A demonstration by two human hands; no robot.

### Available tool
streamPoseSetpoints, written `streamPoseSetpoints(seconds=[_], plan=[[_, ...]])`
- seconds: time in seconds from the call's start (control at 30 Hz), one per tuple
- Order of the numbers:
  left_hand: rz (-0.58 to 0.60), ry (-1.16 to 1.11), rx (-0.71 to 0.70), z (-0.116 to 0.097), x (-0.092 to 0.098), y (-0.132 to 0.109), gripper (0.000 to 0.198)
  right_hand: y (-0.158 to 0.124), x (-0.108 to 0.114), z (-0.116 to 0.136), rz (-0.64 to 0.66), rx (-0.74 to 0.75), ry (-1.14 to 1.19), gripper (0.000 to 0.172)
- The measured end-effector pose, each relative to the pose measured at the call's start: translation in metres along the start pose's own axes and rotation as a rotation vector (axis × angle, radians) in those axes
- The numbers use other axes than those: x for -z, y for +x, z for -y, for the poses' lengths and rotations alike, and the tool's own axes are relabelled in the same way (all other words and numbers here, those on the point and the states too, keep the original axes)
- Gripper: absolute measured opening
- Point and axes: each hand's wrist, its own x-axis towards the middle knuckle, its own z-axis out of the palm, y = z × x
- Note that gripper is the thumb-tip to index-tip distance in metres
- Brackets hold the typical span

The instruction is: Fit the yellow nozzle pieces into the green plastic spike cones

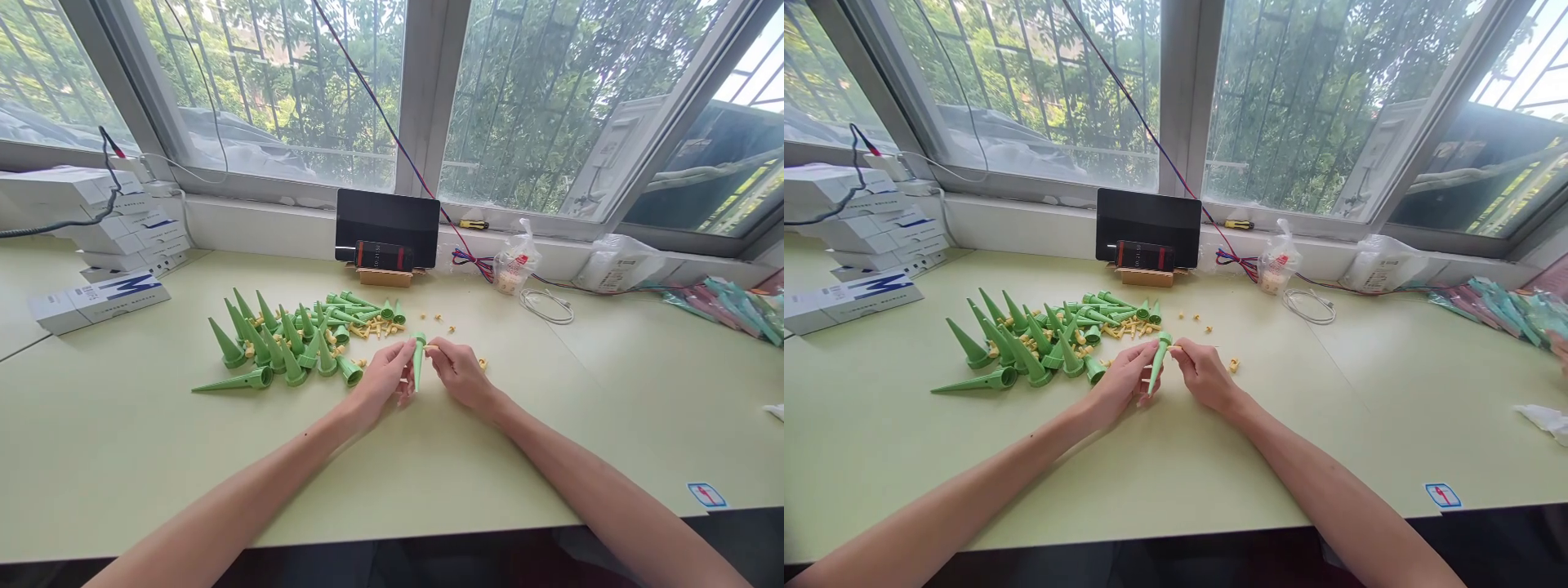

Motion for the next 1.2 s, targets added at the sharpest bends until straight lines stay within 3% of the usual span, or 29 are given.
streamPoseSetpoints(seconds=[0.43, 0.7, 1.2], plan=[[0.053, 0.042, -0.001, 0.004, 0.008, 0.003, 0.043, -0.001, -0.004, 0.000, -0.013, -0.026, 0.041, 0.037], [0.059, 0.165, -0.064, 0.003, 0.011, 0.003, 0.038, -0.001, -0.004, 0.006, 0.006, -0.124, 0.132, 0.038], [-0.060, 0.405, -0.285, 0.000, 0.006, -0.001, 0.037, 0.000, -0.005, 0.014, 0.140, -0.292, 0.686, 0.045]])
